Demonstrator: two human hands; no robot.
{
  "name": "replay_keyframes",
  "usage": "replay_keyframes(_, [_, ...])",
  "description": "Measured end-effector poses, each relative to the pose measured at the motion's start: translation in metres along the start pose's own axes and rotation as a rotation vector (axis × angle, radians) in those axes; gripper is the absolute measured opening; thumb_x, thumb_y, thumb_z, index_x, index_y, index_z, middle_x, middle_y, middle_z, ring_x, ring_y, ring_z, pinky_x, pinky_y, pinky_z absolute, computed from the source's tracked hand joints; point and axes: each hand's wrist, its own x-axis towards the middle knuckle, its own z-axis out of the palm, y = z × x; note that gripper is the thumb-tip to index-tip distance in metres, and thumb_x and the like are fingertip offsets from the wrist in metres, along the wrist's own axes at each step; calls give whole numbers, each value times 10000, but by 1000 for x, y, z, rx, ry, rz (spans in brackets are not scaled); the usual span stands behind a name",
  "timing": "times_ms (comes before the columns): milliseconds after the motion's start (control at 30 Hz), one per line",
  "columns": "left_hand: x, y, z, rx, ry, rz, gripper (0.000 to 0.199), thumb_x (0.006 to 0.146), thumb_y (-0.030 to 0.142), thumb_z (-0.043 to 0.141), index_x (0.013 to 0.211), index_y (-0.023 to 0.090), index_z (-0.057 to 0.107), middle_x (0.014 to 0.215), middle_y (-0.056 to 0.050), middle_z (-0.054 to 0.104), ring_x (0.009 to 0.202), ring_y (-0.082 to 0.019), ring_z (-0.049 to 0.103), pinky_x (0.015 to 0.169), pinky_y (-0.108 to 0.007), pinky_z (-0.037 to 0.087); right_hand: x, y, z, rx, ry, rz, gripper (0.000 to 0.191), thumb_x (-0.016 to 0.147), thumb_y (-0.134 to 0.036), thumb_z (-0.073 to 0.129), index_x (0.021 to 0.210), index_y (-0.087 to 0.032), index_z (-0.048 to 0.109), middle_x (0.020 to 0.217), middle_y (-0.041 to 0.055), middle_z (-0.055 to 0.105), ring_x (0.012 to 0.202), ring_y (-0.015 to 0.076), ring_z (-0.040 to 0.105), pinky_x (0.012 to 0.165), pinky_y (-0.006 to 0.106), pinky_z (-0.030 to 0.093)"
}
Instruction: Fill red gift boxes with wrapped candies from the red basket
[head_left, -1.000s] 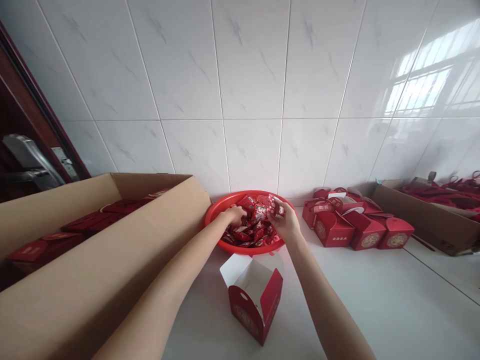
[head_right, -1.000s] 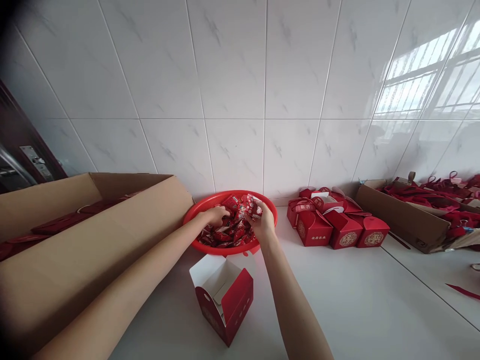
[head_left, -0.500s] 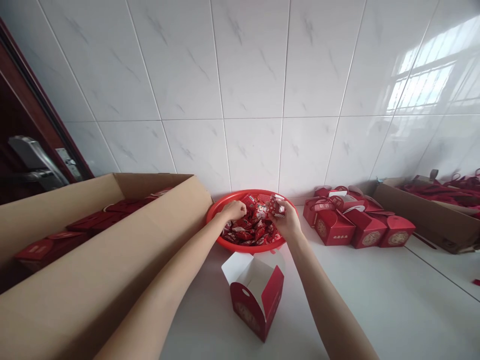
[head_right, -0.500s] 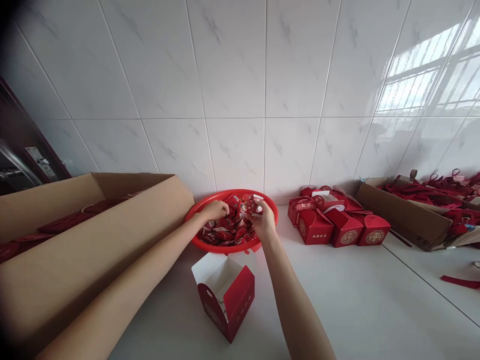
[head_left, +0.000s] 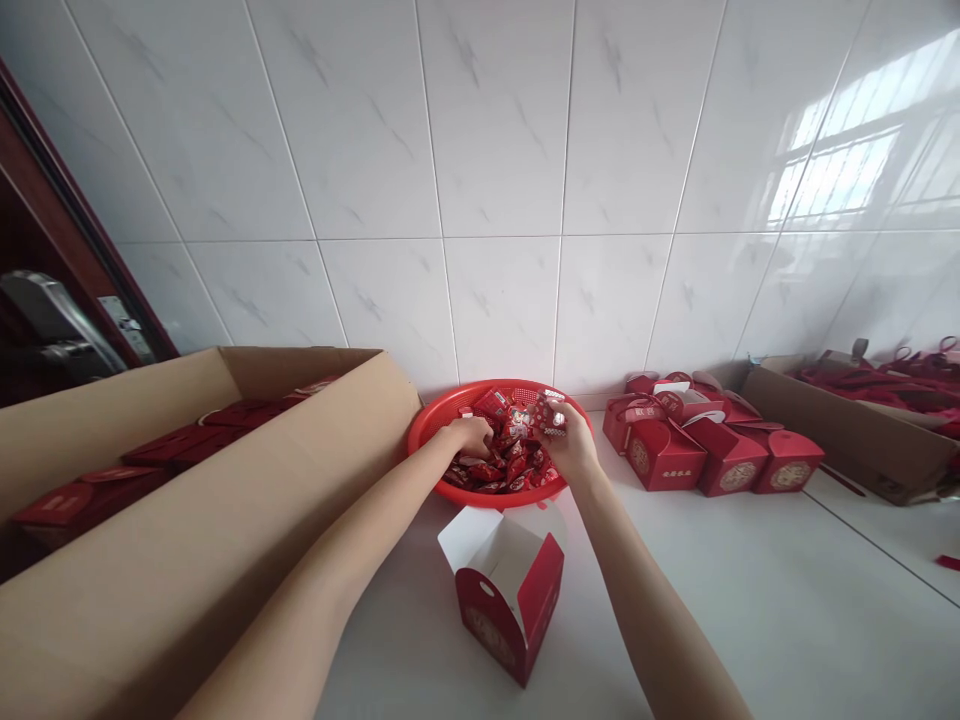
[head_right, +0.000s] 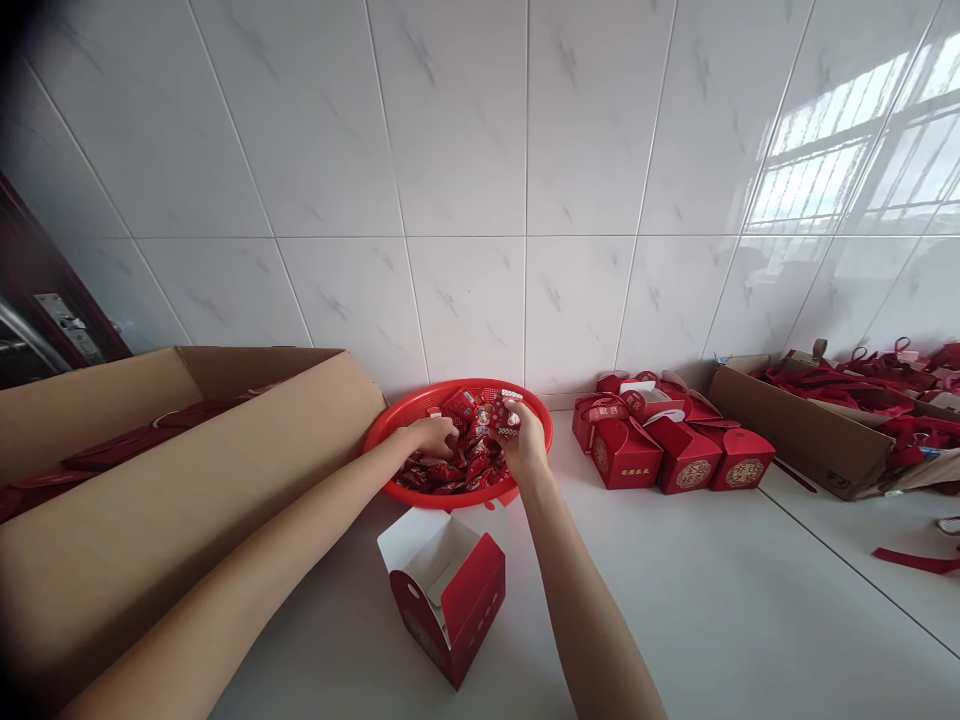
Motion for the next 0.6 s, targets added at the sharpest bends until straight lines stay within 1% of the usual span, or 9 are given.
replay_keyframes(67, [-4, 1, -4, -20, -33, -33, 167, 493, 139, 673, 418, 204, 539, 447, 26, 508, 524, -160, 517, 575, -282, 382, 0, 0, 0, -6, -4, -1, 97, 614, -191, 725, 696, -209, 676, 763, 10, 744, 775, 185, 710, 521, 221, 536])
replay_keyframes(133, [-8, 1, -8, -67, -11, -46, 168, 501, 150, 675, 413, 207, 545, 449, 24, 528, 513, -152, 505, 551, -278, 364, 0, 0, 0, -10, -8, -2, 85, 615, -192, 717, 686, -208, 674, 757, 9, 741, 784, 184, 709, 533, 222, 542])
replay_keyframes(200, [-10, 1, -12, -137, 58, -47, 153, 524, 175, 686, 432, 210, 569, 491, 14, 575, 530, -156, 520, 543, -279, 362, -1, -1, 0, -14, -14, -2, 74, 616, -193, 707, 678, -209, 671, 748, 9, 738, 792, 185, 710, 541, 222, 546])
replay_keyframes(267, [-11, 0, -15, -225, 159, -40, 132, 566, 215, 690, 474, 211, 595, 549, 6, 619, 573, -164, 553, 556, -278, 379, -1, -1, -1, -21, -21, -1, 77, 615, -195, 705, 682, -212, 673, 743, 13, 739, 783, 188, 709, 539, 225, 547])
replay_keyframes(333, [-11, -1, -18, -324, 260, -25, 134, 620, 271, 680, 529, 213, 600, 585, 7, 636, 612, -167, 584, 583, -272, 407, -1, -1, -1, -30, -28, -1, 82, 615, -198, 706, 690, -214, 676, 746, 20, 744, 771, 191, 707, 539, 230, 548])
replay_keyframes(400, [-11, -2, -19, -423, 325, 2, 165, 671, 345, 664, 595, 214, 598, 609, 8, 646, 630, -167, 606, 609, -269, 438, -1, -1, -1, -37, -29, -5, 75, 615, -202, 703, 682, -216, 672, 742, 22, 742, 764, 193, 706, 546, 235, 553])
replay_keyframes(500, [-10, -1, -21, -544, 358, 55, 229, 708, 437, 645, 713, 210, 616, 704, -5, 685, 664, -168, 636, 649, -277, 484, -1, 0, -1, -45, -21, -14, 81, 611, -203, 707, 683, -217, 671, 744, 16, 736, 765, 193, 705, 546, 237, 555])
replay_keyframes(600, [-9, 1, -21, -595, 365, 86, 240, 699, 422, 652, 802, 205, 645, 860, -27, 721, 772, -174, 660, 724, -281, 503, -1, 0, -1, -52, -16, -19, 114, 603, -207, 726, 707, -218, 679, 768, 5, 737, 770, 188, 702, 550, 237, 557])
